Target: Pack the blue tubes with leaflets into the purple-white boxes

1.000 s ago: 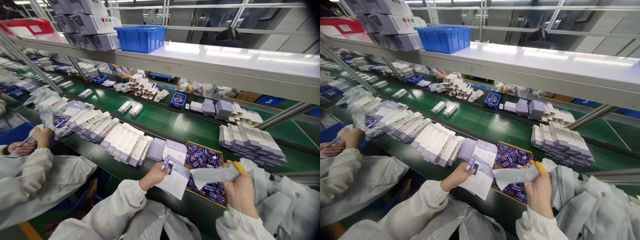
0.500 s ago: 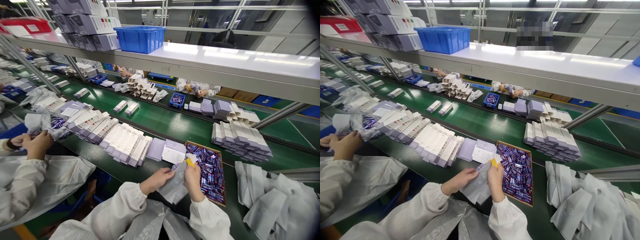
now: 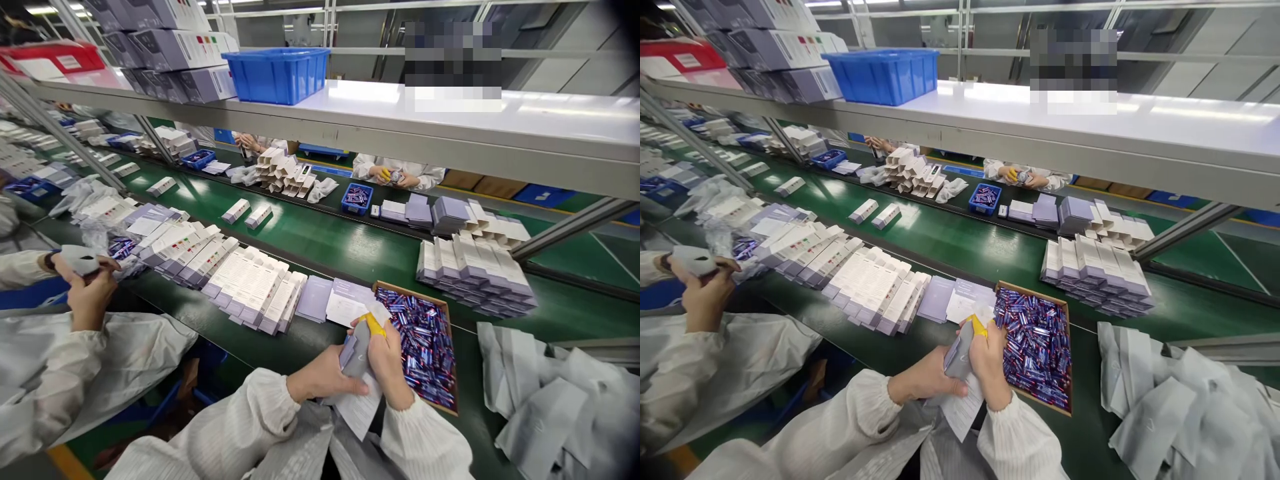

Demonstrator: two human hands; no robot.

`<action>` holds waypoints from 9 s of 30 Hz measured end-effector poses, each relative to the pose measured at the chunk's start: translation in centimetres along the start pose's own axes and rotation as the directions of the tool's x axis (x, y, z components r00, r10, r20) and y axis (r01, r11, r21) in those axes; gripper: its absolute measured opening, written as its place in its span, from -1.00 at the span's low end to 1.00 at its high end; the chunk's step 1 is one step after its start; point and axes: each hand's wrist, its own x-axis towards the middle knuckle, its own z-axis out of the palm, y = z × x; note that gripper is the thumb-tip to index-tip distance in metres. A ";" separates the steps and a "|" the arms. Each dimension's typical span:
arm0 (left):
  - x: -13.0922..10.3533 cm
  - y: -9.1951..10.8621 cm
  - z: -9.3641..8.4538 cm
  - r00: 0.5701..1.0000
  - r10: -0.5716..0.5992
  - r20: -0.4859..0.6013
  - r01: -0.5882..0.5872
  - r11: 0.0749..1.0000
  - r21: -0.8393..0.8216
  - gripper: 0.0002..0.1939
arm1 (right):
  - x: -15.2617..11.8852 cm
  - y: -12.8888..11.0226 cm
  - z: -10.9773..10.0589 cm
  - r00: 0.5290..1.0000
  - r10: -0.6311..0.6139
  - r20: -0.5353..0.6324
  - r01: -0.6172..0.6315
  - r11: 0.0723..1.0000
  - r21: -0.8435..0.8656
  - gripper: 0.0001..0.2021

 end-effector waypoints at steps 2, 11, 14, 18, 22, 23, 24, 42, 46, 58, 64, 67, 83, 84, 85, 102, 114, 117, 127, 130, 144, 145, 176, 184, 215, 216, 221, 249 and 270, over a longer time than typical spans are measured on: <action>0.2 -0.3 0.2 0.998 0.027 -0.048 -0.027 1.000 0.004 -0.50 | 0.7 -0.2 -0.1 0.999 0.017 0.044 -0.015 0.998 -0.059 -0.77; 0.7 -0.3 -0.4 0.952 -0.055 -0.300 -0.035 0.957 -0.287 -0.53 | -0.2 2.0 -1.1 0.905 0.266 0.332 -0.408 0.762 0.502 -0.52; 1.1 -0.8 -0.3 0.948 -0.105 -0.302 -0.001 0.944 -0.330 -0.46 | -2.2 3.5 0.5 0.889 0.300 0.345 -0.433 0.793 0.429 -0.53; 1.0 -0.9 -0.3 0.943 -0.042 -0.331 -0.089 0.925 -0.369 -0.44 | -2.9 3.5 2.8 0.954 0.190 0.232 -0.267 0.889 0.371 -0.69; 0.4 -0.2 -1.2 0.960 -0.043 -0.276 -0.067 0.924 -0.376 -0.47 | -1.5 2.4 2.8 0.977 0.062 0.206 -0.126 0.941 0.314 -0.68; 0.3 -0.1 -1.5 0.964 -0.090 -0.249 -0.010 0.927 -0.376 -0.48 | -1.2 2.3 2.6 0.979 0.076 0.189 -0.131 0.947 0.294 -0.64; 0.2 0.0 -1.8 0.965 -0.137 -0.225 0.044 0.926 -0.375 -0.50 | -1.0 2.3 2.3 0.980 0.101 0.171 -0.147 0.948 0.281 -0.62; -1.7 -2.3 -1.1 0.949 0.178 -0.260 0.076 0.670 0.738 -0.32 | -0.1 2.2 1.4 0.941 0.339 0.002 -0.306 0.846 0.437 -0.75; -2.3 -1.7 -4.9 0.829 0.374 -0.417 0.089 0.647 0.758 -0.47 | 1.5 2.6 -1.6 0.887 0.435 -0.155 -0.261 0.749 0.609 -0.61; 0.3 0.4 -16.6 0.316 0.416 -0.852 0.826 0.321 0.463 -0.55 | -0.6 3.5 1.3 0.887 0.460 0.031 -0.396 0.727 0.561 -0.62; -1.6 0.5 -13.0 0.549 0.398 -0.735 0.641 0.363 0.676 -0.56 | 2.3 1.5 -1.4 0.906 0.422 -0.026 -0.278 0.642 0.715 -0.62; -2.8 -0.1 -10.8 0.781 0.405 -0.474 0.339 0.362 0.868 -0.55 | 3.7 -0.8 -1.6 0.918 0.395 0.038 -0.274 0.564 0.779 -0.67; -3.5 2.1 -6.2 0.885 0.347 -0.311 0.182 0.357 0.916 -0.55 | 1.1 -0.7 3.5 0.927 0.109 -0.358 0.025 0.936 0.351 -0.73; -3.4 2.1 -5.9 0.886 0.343 -0.312 0.183 0.359 0.915 -0.55 | 0.8 -0.4 3.7 0.940 0.114 -0.320 0.007 0.936 0.353 -0.73; -3.4 2.0 -5.6 0.888 0.338 -0.312 0.182 0.365 0.913 -0.55 | 0.4 0.0 3.8 0.955 0.128 -0.269 -0.022 0.932 0.362 -0.72; -2.6 1.5 -2.4 0.903 0.250 -0.349 0.258 0.334 0.907 -0.63 | 0.5 2.9 0.6 0.961 0.243 0.128 -0.271 0.919 0.287 -0.62; -1.9 -0.6 -1.0 0.876 0.255 -0.410 0.024 0.825 0.565 -0.51 | -2.1 -1.3 1.3 0.820 -0.311 0.480 0.410 0.905 -0.115 -0.92; -1.5 -0.1 -1.0 0.883 0.270 -0.385 -0.082 0.895 0.439 -0.40 | -2.5 -1.0 1.5 0.758 -0.483 0.439 0.590 0.794 -0.146 -0.81; -2.1 -0.4 0.2 0.824 0.218 -0.524 0.017 0.913 0.408 -0.31 | -3.2 0.6 2.9 0.902 -0.431 0.019 0.340 0.683 -0.646 -0.89; -2.3 -0.5 0.4 0.810 0.279 -0.516 -0.016 0.890 0.455 -0.39 | -2.6 -0.2 2.2 0.876 -0.388 0.284 0.473 0.587 -0.657 -0.87; -2.8 -0.5 0.0 0.835 0.236 -0.497 0.005 0.900 0.435 -0.63 | -4.2 1.5 3.5 0.789 0.461 0.406 -0.614 0.594 0.520 -0.67; -2.7 -0.4 0.1 0.836 0.258 -0.485 -0.023 0.898 0.439 -0.63 | -4.3 1.5 4.0 0.813 0.446 0.373 -0.581 0.591 0.560 -0.69; -0.8 -1.6 1.4 0.880 0.174 -0.441 0.091 0.850 0.518 -0.43 | -2.8 2.1 0.1 0.925 0.135 0.356 -0.220 0.953 0.210 -0.71; 0.1 -2.0 0.1 0.884 0.105 -0.456 0.134 0.877 0.462 -0.31 | -2.1 2.6 -0.4 0.861 -0.120 0.495 0.173 0.983 -0.062 -0.60; 10.4 -5.9 -11.4 0.524 0.176 -0.833 0.670 0.518 0.531 -0.52 | 12.7 10.0 -1.7 0.924 -0.308 0.225 0.379 0.675 -0.633 -0.75; 10.7 -6.0 -11.4 0.525 0.168 -0.834 0.678 0.510 0.529 -0.52 | 10.6 10.1 -1.0 0.872 -0.331 0.361 0.490 0.568 -0.662 -0.76; 11.5 -5.8 -11.5 0.522 0.139 -0.841 0.691 0.509 0.513 -0.50 | 5.4 10.4 1.4 0.802 -0.215 0.557 0.595 0.198 -0.779 -0.87; 1.5 -3.9 -7.4 0.890 -0.082 -0.449 -0.198 0.817 -0.541 -0.44 | -2.2 5.2 4.2 0.552 -0.680 0.482 0.789 0.240 -0.565 -0.76; 0.3 -3.2 -7.1 0.927 -0.094 -0.363 -0.060 0.918 -0.392 -0.61 | -4.0 5.9 3.7 0.496 -0.619 0.608 0.825 0.117 -0.553 -0.90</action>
